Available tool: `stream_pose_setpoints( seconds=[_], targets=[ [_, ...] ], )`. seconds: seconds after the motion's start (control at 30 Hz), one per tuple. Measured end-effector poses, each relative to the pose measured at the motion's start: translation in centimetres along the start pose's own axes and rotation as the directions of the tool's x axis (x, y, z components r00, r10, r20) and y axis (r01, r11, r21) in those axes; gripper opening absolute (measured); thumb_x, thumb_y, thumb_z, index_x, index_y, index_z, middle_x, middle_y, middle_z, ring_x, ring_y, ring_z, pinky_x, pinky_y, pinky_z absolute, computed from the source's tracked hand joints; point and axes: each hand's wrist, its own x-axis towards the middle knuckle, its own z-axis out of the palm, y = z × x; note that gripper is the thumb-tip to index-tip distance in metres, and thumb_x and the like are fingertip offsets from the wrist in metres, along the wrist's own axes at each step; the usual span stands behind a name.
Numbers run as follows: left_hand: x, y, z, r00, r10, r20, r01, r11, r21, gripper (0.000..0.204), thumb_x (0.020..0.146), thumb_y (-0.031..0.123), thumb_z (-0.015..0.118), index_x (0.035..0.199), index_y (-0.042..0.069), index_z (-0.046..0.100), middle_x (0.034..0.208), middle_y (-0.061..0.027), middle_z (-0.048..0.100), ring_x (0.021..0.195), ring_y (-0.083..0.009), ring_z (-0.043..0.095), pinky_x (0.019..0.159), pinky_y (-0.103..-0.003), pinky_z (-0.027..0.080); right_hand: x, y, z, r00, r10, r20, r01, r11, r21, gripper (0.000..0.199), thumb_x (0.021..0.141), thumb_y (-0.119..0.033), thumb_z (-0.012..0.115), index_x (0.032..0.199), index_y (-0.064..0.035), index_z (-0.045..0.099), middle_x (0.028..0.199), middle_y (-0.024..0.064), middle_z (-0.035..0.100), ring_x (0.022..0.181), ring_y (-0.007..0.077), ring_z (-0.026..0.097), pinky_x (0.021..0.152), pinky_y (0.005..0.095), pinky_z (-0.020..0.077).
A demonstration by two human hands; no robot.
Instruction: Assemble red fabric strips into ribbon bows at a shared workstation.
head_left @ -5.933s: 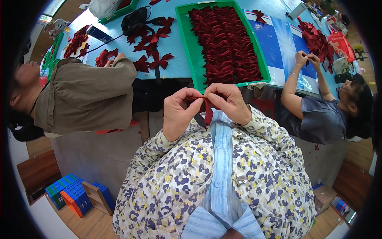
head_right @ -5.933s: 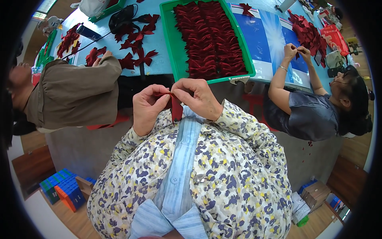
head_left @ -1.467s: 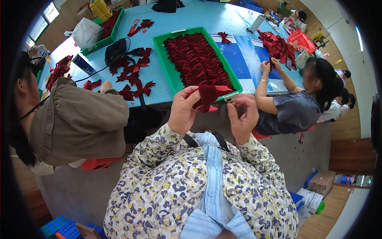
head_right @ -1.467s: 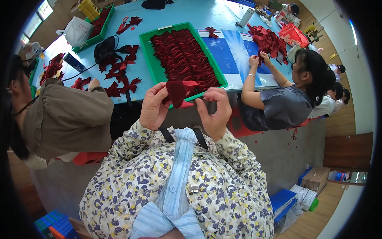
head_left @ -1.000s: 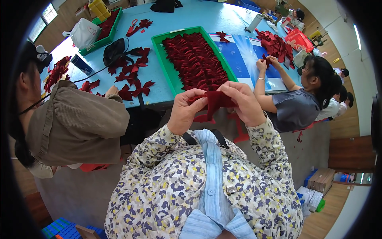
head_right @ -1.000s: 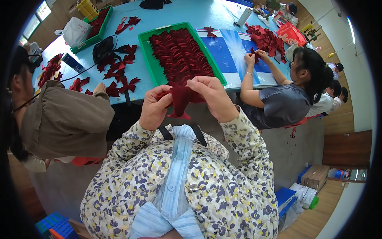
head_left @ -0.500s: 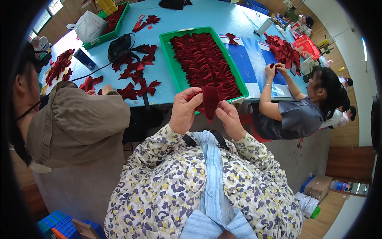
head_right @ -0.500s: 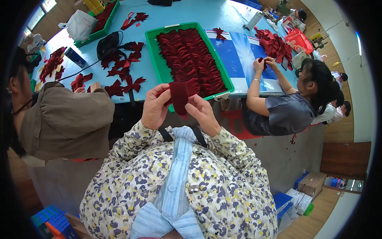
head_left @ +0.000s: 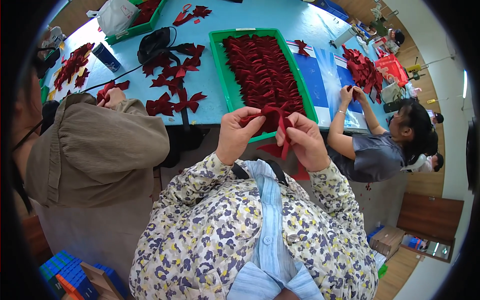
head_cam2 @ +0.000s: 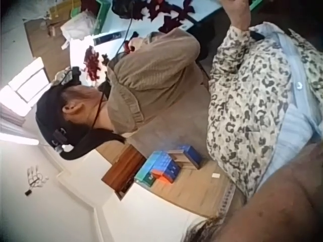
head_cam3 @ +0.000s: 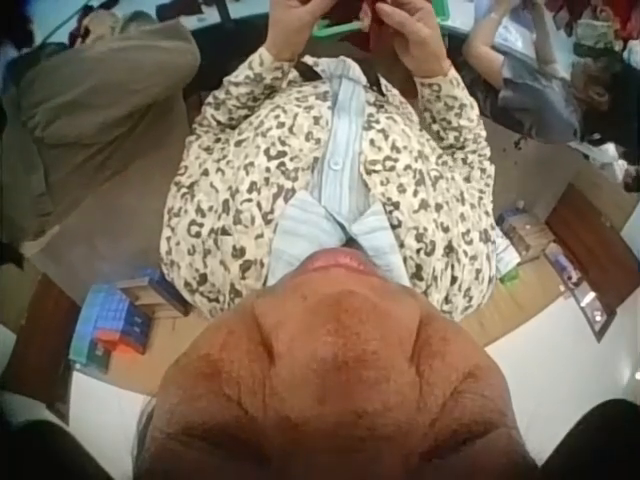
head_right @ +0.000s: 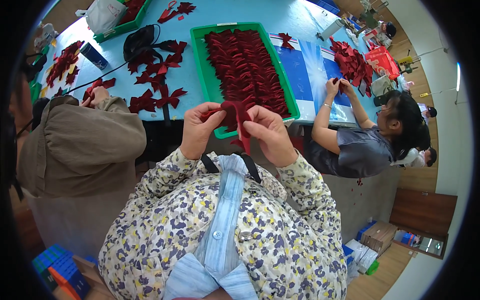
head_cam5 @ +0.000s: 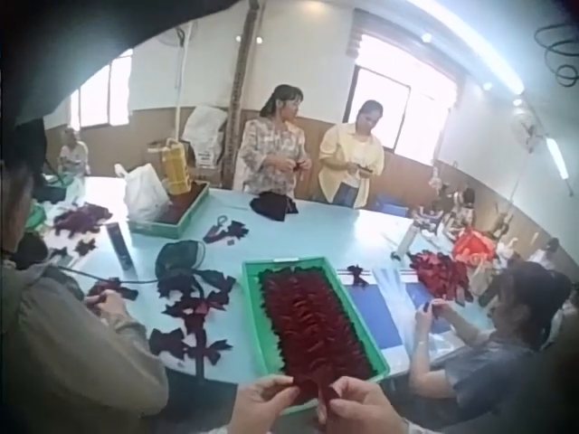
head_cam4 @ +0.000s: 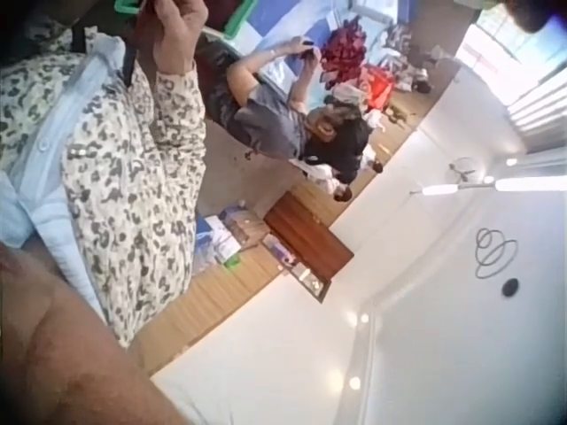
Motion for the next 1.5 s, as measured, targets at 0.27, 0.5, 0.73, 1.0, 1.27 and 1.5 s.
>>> stream_pose_setpoints(
  seconds=[0.27, 0.5, 0.73, 1.0, 1.27, 1.5],
  targets=[
    [-0.2, -0.1, -0.4, 1.0, 0.024, -0.015, -0.022, 0.988, 0.151, 0.012, 0.084, 0.006, 0.063, 0.093, -0.003, 0.064, 0.072, 0.0004, 0.062, 0.064, -0.0027, 0.053, 0.054, -0.017, 0.041, 1.5, -1.0, 0.0, 0.984, 0.173, -0.036, -0.163, 0.966, 0.2, 0.016, 0.088, -0.015, 0.056, 0.097, -0.002, 0.053, 0.072, 0.006, 0.058, 0.057, 0.0126, 0.054, 0.054, 0.0229, 0.044],
    [0.3, -0.7, -0.6, 0.999, 0.031, -0.017, -0.029, 0.995, 0.099, 0.012, 0.084, 0.004, 0.062, 0.094, -0.003, 0.064, 0.075, -0.0019, 0.064, 0.066, -0.0039, 0.056, 0.056, -0.018, 0.045, 1.4, -0.1, 1.4, 0.953, 0.299, -0.056, -0.285, 0.942, 0.177, 0.018, 0.089, -0.016, 0.056, 0.1, -0.0013, 0.053, 0.073, 0.0058, 0.059, 0.055, 0.0118, 0.054, 0.053, 0.0233, 0.0454],
    [0.4, -1.1, -0.9, 0.998, 0.058, -0.016, -0.054, 0.985, 0.166, 0.013, 0.084, 0.004, 0.062, 0.095, -0.004, 0.064, 0.079, -0.0036, 0.066, 0.071, -0.0047, 0.058, 0.061, -0.018, 0.047, 1.4, 0.2, 1.5, 0.97, 0.241, -0.026, -0.222, 0.927, 0.303, 0.016, 0.089, -0.015, 0.056, 0.1, -0.0032, 0.052, 0.077, 0.004, 0.056, 0.058, 0.0093, 0.051, 0.054, 0.0217, 0.0419],
    [-0.8, -1.0, -0.8, 0.994, 0.108, 0.005, -0.107, 0.966, 0.234, 0.014, 0.082, 0.002, 0.063, 0.094, -0.003, 0.065, 0.08, -0.0052, 0.067, 0.073, -0.006, 0.06, 0.064, -0.019, 0.048, 0.9, 1.2, 2.2, 0.96, 0.265, -0.094, -0.218, 0.912, 0.348, 0.016, 0.09, -0.016, 0.056, 0.099, -0.0039, 0.053, 0.073, 0.0019, 0.052, 0.055, 0.0079, 0.046, 0.052, 0.0212, 0.0385],
    [-0.3, -2.0, -1.0, 0.997, 0.08, 0.003, -0.078, 0.967, 0.242, 0.014, 0.081, 0.003, 0.064, 0.094, -0.003, 0.066, 0.081, -0.0059, 0.068, 0.072, -0.0064, 0.06, 0.063, -0.02, 0.048, -0.1, 1.4, 1.5, 0.929, 0.338, -0.152, -0.268, 0.896, 0.355, 0.015, 0.089, -0.014, 0.059, 0.097, -0.0025, 0.056, 0.075, 0.0029, 0.057, 0.058, 0.0093, 0.051, 0.053, 0.0211, 0.0426],
    [0.5, -2.6, -0.8, 0.993, 0.12, 0.024, -0.121, 0.943, 0.31, 0.014, 0.081, 0.003, 0.064, 0.093, -0.002, 0.066, 0.077, -0.0066, 0.068, 0.069, -0.0061, 0.06, 0.061, -0.021, 0.048, 1.1, 1.7, 1.6, 0.921, 0.31, -0.236, -0.203, 0.899, 0.389, 0.015, 0.088, -0.013, 0.059, 0.098, -0.0026, 0.056, 0.074, 0.0021, 0.057, 0.06, 0.0095, 0.051, 0.056, 0.0233, 0.0436]
  ],
)
